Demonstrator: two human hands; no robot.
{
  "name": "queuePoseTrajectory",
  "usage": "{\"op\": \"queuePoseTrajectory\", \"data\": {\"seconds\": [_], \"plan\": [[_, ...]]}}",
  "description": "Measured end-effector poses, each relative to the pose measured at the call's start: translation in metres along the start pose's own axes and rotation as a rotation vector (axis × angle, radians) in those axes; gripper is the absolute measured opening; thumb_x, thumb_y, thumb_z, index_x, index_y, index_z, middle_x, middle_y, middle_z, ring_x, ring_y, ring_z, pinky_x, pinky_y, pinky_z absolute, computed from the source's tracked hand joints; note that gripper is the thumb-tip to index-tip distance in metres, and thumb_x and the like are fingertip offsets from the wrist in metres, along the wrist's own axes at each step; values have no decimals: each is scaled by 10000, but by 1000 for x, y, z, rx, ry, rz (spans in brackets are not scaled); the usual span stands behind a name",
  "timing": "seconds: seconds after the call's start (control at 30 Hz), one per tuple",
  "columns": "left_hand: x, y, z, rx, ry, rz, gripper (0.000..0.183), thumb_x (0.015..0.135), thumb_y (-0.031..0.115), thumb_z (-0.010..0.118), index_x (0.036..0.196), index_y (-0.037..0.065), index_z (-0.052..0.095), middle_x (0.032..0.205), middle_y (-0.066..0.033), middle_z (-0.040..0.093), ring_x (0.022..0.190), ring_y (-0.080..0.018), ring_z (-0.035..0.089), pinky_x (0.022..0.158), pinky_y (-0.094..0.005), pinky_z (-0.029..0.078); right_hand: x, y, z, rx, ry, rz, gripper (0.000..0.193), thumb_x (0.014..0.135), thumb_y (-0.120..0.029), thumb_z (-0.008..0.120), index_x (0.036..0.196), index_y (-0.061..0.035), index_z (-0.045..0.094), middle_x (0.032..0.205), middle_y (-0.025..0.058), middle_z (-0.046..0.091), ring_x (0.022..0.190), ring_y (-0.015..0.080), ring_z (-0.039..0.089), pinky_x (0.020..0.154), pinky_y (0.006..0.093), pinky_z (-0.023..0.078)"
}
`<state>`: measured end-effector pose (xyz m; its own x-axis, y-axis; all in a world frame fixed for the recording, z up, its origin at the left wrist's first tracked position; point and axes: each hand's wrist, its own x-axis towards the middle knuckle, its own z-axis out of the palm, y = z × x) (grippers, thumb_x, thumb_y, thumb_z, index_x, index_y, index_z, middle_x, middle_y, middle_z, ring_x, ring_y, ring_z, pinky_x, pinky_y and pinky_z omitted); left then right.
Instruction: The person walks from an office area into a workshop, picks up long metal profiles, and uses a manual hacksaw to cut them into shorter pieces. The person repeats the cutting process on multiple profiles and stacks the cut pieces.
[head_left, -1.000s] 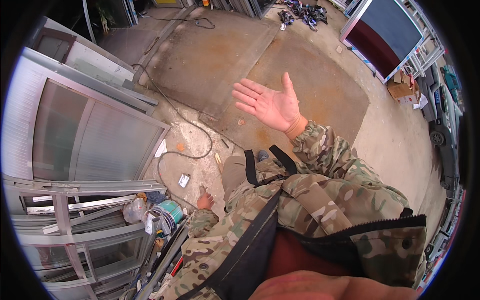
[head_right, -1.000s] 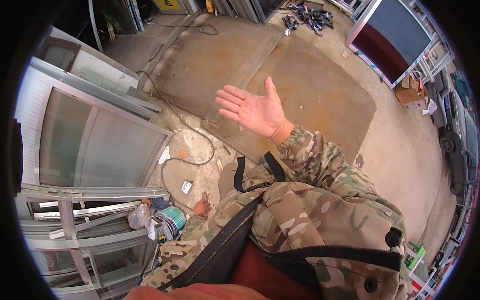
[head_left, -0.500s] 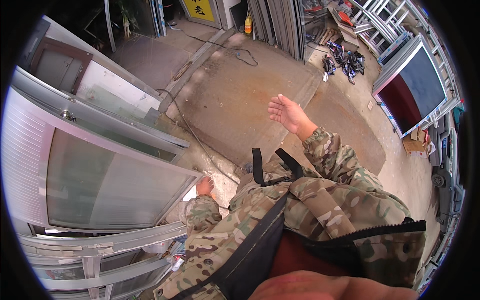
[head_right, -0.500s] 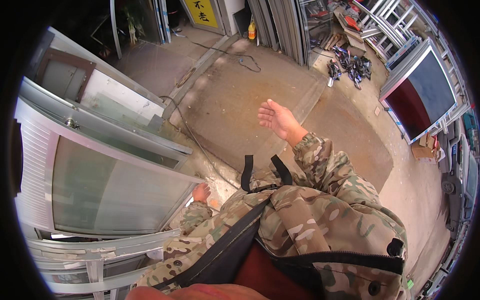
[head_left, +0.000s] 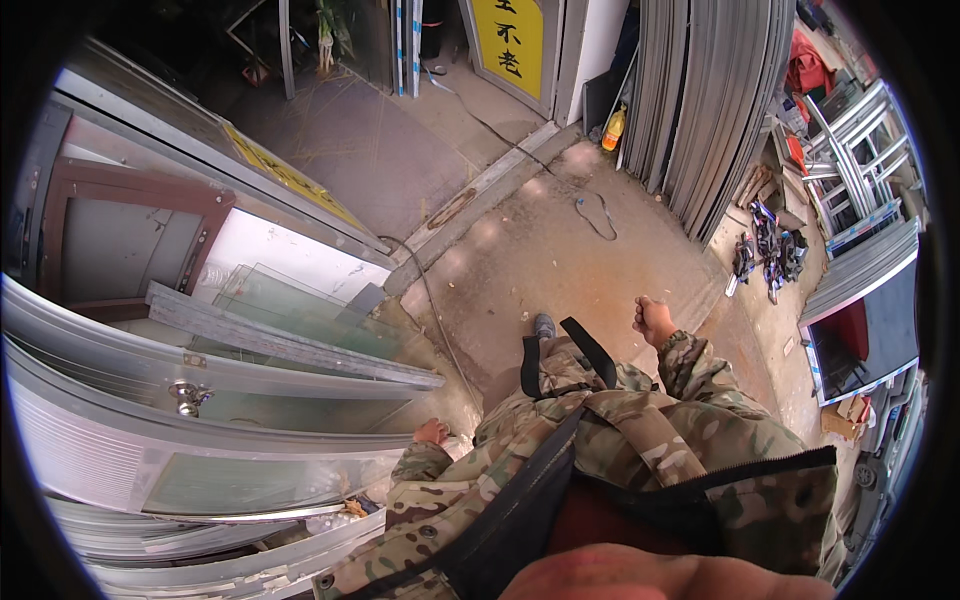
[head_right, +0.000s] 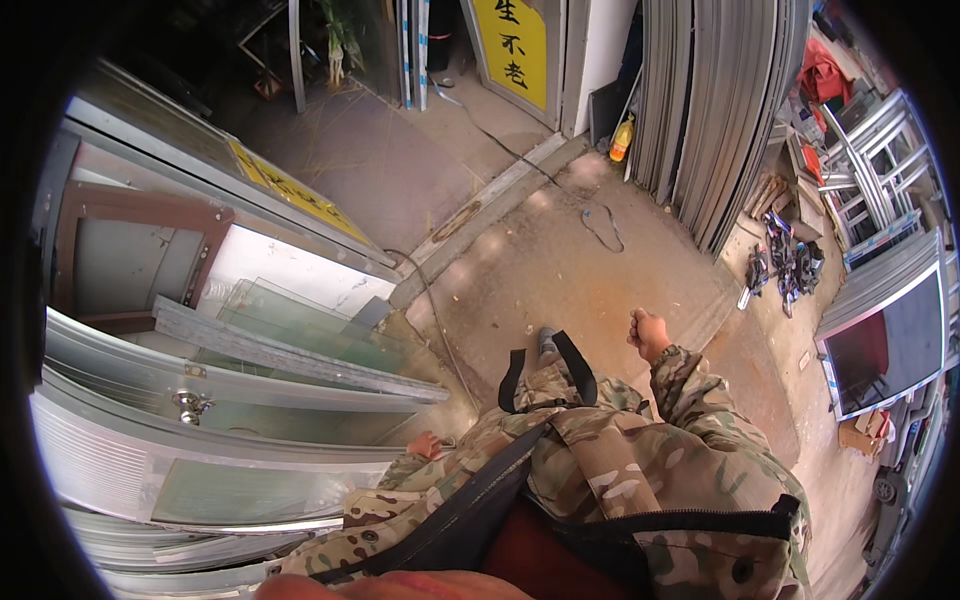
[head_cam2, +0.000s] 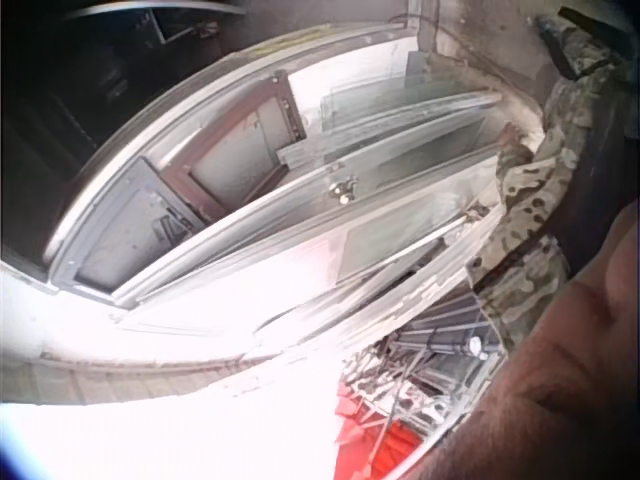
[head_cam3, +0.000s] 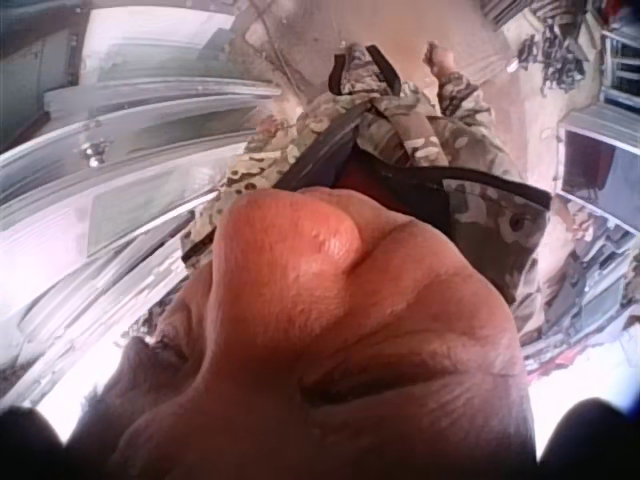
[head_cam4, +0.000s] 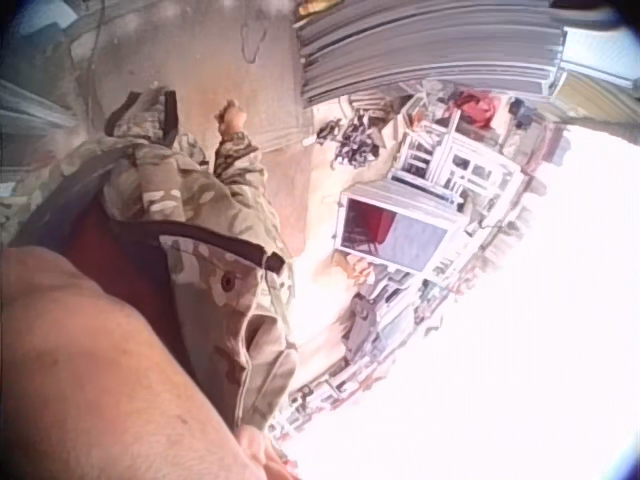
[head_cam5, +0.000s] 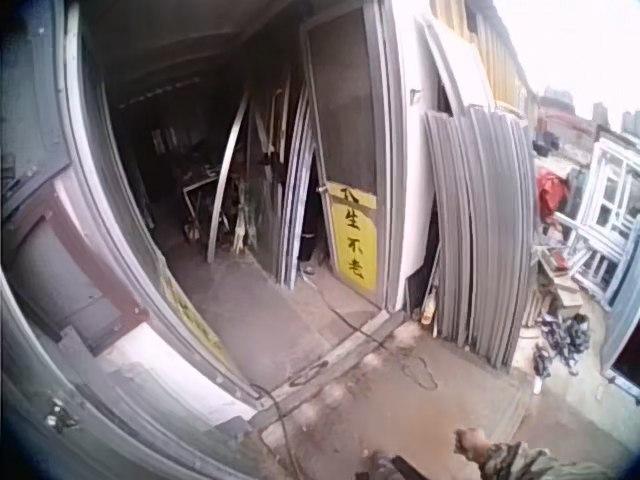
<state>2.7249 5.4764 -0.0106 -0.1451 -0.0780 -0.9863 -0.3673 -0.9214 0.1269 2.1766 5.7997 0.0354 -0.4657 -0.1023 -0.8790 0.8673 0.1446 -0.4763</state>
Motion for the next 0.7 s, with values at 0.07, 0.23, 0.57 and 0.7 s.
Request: {"op": "queuePoseTrajectory", "data": {"seconds": [0.07,0.23,0.57,0.7], "plan": [[10,14,-10,26,153,13,221,901,314,398,770,139,431,702,-27,415,572,-166,374,467,-313,267,24,-62,59,-44,-61,-12,228,977,-255,455,851,-81,531,678,-8,461,549,124,444,506,305,413],[71,140,22,332,-237,501,173,888,216,485,745,128,442,642,-22,408,519,-157,365,454,-300,275,106,-204,210,-108,-194,-118,287,985,-305,441,810,-85,498,667,18,469,546,156,456,504,318,420],[137,623,273,211,250,505,214,856,192,622,954,4,594,807,-39,591,662,-126,547,519,-298,418,250,-354,445,-218,-154,29,376,957,-405,479,745,-95,476,641,40,512,518,175,515,465,336,443],[155,767,329,181,226,668,248,868,201,619,1046,27,609,911,-63,649,781,-171,631,618,-292,485,329,-393,503,-294,-133,83,331,940,-381,499,775,-93,503,674,28,518,536,170,519,473,331,444]]}}
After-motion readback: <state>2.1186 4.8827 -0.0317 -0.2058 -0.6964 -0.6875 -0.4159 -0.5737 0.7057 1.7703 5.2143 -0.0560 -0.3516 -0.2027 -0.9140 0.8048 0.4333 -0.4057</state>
